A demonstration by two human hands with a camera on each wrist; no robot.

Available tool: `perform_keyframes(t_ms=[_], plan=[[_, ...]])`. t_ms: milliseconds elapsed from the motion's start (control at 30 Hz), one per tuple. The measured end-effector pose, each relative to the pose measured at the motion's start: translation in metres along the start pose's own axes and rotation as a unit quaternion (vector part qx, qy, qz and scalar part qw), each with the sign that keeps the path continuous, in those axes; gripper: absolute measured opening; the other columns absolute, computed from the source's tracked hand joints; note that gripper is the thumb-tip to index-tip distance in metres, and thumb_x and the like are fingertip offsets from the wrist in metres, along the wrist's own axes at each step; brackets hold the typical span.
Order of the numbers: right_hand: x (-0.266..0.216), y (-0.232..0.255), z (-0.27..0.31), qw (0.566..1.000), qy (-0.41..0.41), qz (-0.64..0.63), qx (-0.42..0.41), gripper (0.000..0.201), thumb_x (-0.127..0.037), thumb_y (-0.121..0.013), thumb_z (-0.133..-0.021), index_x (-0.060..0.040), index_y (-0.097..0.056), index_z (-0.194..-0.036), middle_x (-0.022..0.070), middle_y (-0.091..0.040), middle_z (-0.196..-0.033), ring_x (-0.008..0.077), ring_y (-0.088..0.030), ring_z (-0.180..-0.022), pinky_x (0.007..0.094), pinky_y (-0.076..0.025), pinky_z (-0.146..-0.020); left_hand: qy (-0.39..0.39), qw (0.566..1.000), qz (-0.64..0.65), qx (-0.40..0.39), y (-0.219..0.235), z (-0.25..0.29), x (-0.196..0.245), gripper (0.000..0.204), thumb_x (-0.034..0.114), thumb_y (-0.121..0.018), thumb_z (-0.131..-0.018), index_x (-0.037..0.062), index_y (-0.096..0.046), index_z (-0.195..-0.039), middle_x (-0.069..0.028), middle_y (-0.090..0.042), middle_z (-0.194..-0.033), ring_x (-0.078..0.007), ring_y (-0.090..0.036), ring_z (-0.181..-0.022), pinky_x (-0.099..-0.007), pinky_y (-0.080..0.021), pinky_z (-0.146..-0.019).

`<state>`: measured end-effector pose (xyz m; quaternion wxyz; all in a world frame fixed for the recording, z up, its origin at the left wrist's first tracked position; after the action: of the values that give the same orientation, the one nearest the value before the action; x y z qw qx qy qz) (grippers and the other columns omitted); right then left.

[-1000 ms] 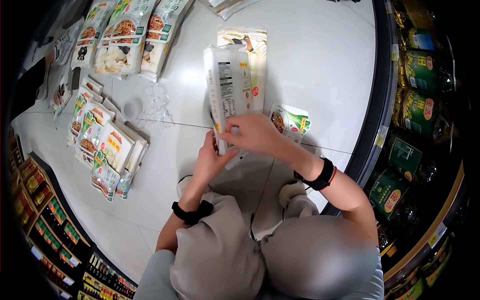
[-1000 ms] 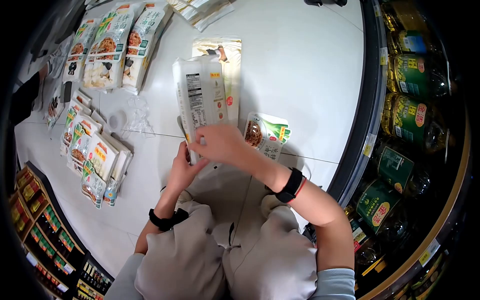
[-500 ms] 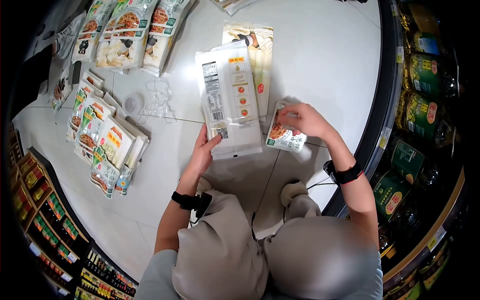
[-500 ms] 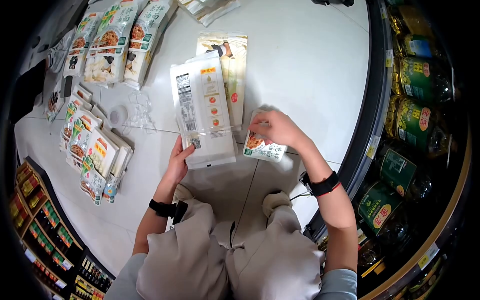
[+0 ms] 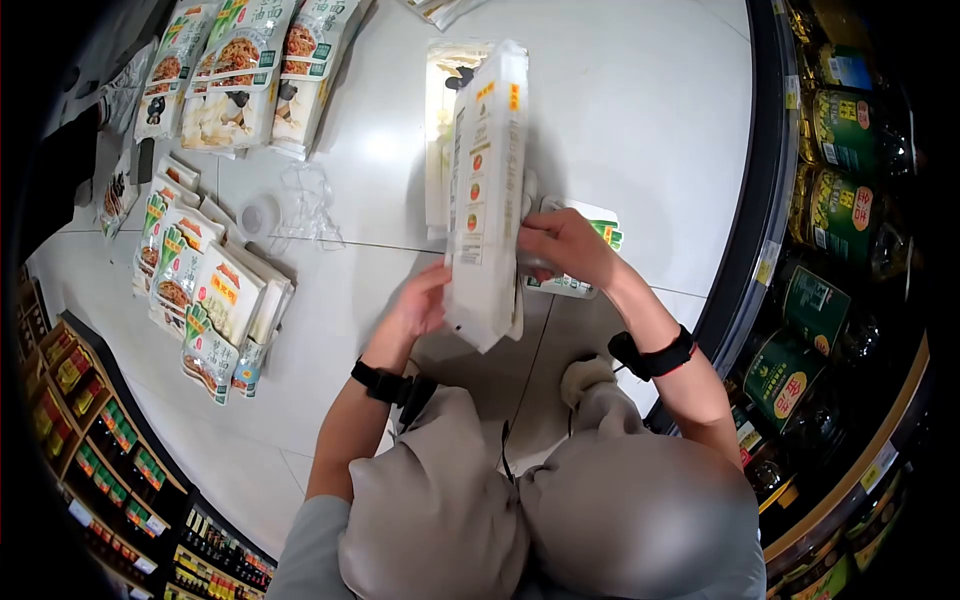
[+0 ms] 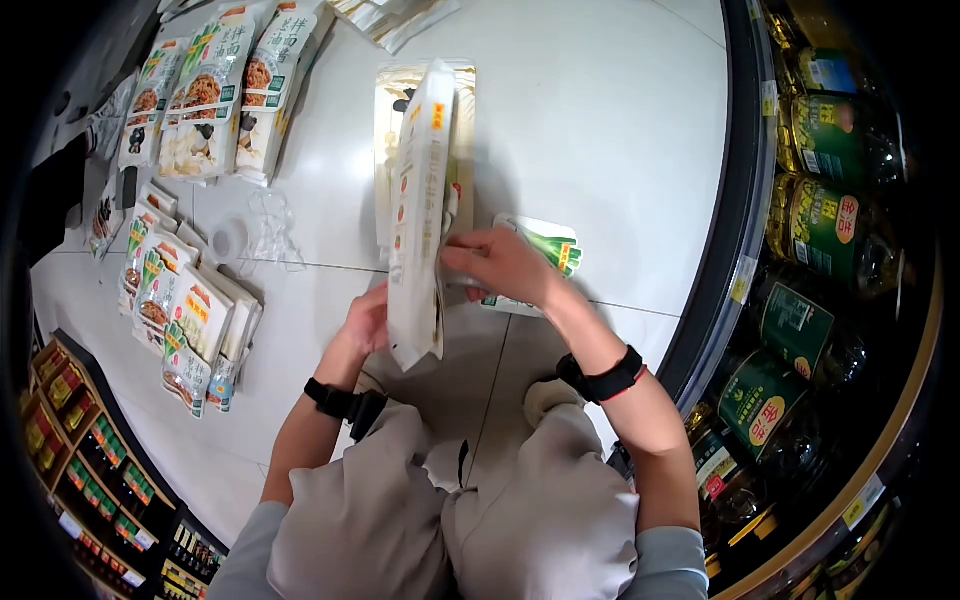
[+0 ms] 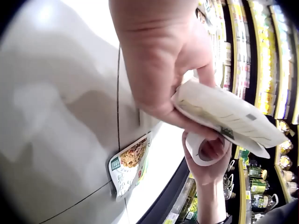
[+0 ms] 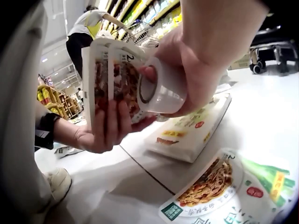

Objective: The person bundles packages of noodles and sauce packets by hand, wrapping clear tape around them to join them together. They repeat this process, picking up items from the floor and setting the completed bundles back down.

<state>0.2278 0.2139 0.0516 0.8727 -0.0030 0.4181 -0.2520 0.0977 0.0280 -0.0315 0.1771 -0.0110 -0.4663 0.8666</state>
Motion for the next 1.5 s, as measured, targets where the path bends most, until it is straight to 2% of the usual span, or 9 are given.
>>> perform_keyframes(t_ms=[200,367,467,533,933,1133,1267,1400,1500], plan=[[-0.012,-0.027,-0.020,0.940,0.088,0.313,0.104,0.036,-0.035,-0.060,-0.082,-0.0008,-0.066,-0.090,0.0105,-0.061,-0.061,0.0182,-0.061,-0.053,0.0297,-0.047,-0.051,-0.141,0.912,-0.297,0.244,0.011,0.010,0.011,0.037,0.018,-0.049,-0.092,0.0023,-0.040,-0.124,-0.0052,-0.056,-0.111,-0.0088,-0.056,-0.092,-0.0236,-0.047,-0.077],[-0.038,-0.064,-0.044,0.837,0.062,0.540,0.069,0.038,-0.043,-0.060,-0.077,-0.0059,-0.065,-0.081,0.0120,-0.063,-0.066,0.0269,-0.062,-0.058,0.0355,-0.047,-0.054,-0.245,0.926,-0.224,0.178,-0.001,0.030,0.006,0.041,0.011,-0.051,-0.090,0.0000,-0.038,-0.127,-0.0056,-0.055,-0.112,-0.0132,-0.054,-0.096,-0.0249,-0.044,-0.083],[-0.040,-0.053,-0.045,0.875,0.149,0.456,0.061,0.036,-0.043,-0.062,-0.077,-0.0074,-0.062,-0.080,0.0098,-0.063,-0.066,0.0242,-0.062,-0.060,0.0336,-0.046,-0.056,-0.212,0.857,-0.409,0.232,-0.001,0.030,0.017,0.042,0.009,-0.051,-0.090,-0.0001,-0.037,-0.129,-0.0083,-0.054,-0.116,-0.0152,-0.053,-0.102,-0.0272,-0.042,-0.087],[-0.045,-0.022,-0.031,0.889,0.165,0.425,-0.037,0.032,-0.040,-0.063,-0.077,-0.0089,-0.062,-0.085,0.0077,-0.063,-0.068,0.0205,-0.061,-0.060,0.0314,-0.046,-0.058,-0.145,0.947,-0.196,0.207,0.023,0.028,0.012,0.039,0.008,-0.051,-0.090,-0.0006,-0.040,-0.126,-0.0104,-0.053,-0.118,-0.0159,-0.053,-0.105,-0.0285,-0.043,-0.089],[-0.007,0.041,-0.016,0.954,0.025,0.299,0.022,0.015,-0.015,-0.061,-0.083,-0.0032,-0.064,-0.092,0.0025,-0.063,-0.074,0.0077,-0.056,-0.061,0.0223,-0.045,-0.053,-0.110,0.987,-0.078,0.091,0.027,0.040,0.016,0.044,0.012,-0.049,-0.091,-0.0007,-0.034,-0.130,-0.0144,-0.050,-0.123,-0.0226,-0.055,-0.108,-0.0352,-0.048,-0.089],[-0.012,0.002,-0.013,0.986,-0.044,0.115,-0.114,0.048,-0.023,-0.056,-0.087,-0.0089,-0.043,-0.130,0.0051,-0.062,-0.098,0.0099,-0.059,-0.077,0.0244,-0.053,-0.057,-0.039,0.992,0.044,-0.112,0.010,0.032,-0.010,0.047,0.016,-0.050,-0.089,-0.0021,-0.035,-0.130,-0.0167,-0.050,-0.124,-0.0266,-0.056,-0.108,-0.0392,-0.048,-0.090],[0.000,-0.001,0.006,0.995,-0.047,-0.076,0.035,0.039,-0.028,-0.050,-0.090,-0.0034,-0.051,-0.121,0.0025,-0.061,-0.088,0.0077,-0.057,-0.073,0.0229,-0.052,-0.052,0.044,0.983,0.097,-0.151,-0.007,-0.010,-0.018,0.046,0.021,-0.049,-0.091,-0.0015,-0.036,-0.129,-0.0152,-0.051,-0.124,-0.0261,-0.056,-0.108,-0.0386,-0.049,-0.089],[0.016,0.013,-0.006,0.992,-0.016,0.023,0.121,0.035,-0.031,-0.055,-0.087,0.0002,-0.062,-0.101,0.0020,-0.059,-0.080,0.0077,-0.055,-0.064,0.0219,-0.046,-0.051,0.055,0.991,-0.112,0.058,-0.007,-0.035,-0.019,0.041,0.031,-0.049,-0.092,-0.0007,-0.049,-0.118,-0.0121,-0.058,-0.111,-0.0190,-0.060,-0.093,-0.0331,-0.051,-0.079],[-0.001,0.006,-0.013,0.984,-0.056,0.132,0.107,0.039,-0.035,-0.061,-0.083,0.0006,-0.062,-0.100,0.0037,-0.060,-0.075,0.0086,-0.055,-0.062,0.0235,-0.045,-0.052,0.006,0.830,-0.517,0.207,0.012,-0.019,0.008,0.034,0.030,-0.047,-0.093,-0.0011,-0.061,-0.099,-0.0084,-0.064,-0.092,-0.0103,-0.058,-0.078,-0.0263,-0.048,-0.067]])
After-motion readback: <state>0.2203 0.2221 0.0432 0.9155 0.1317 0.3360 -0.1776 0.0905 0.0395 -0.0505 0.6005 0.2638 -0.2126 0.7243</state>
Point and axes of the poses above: each hand's wrist, its own z-axis away from the middle knuckle, its own y-axis out of the back of the hand, x = y × z, the point moved 2 cm from there along -z, towards the middle knuckle
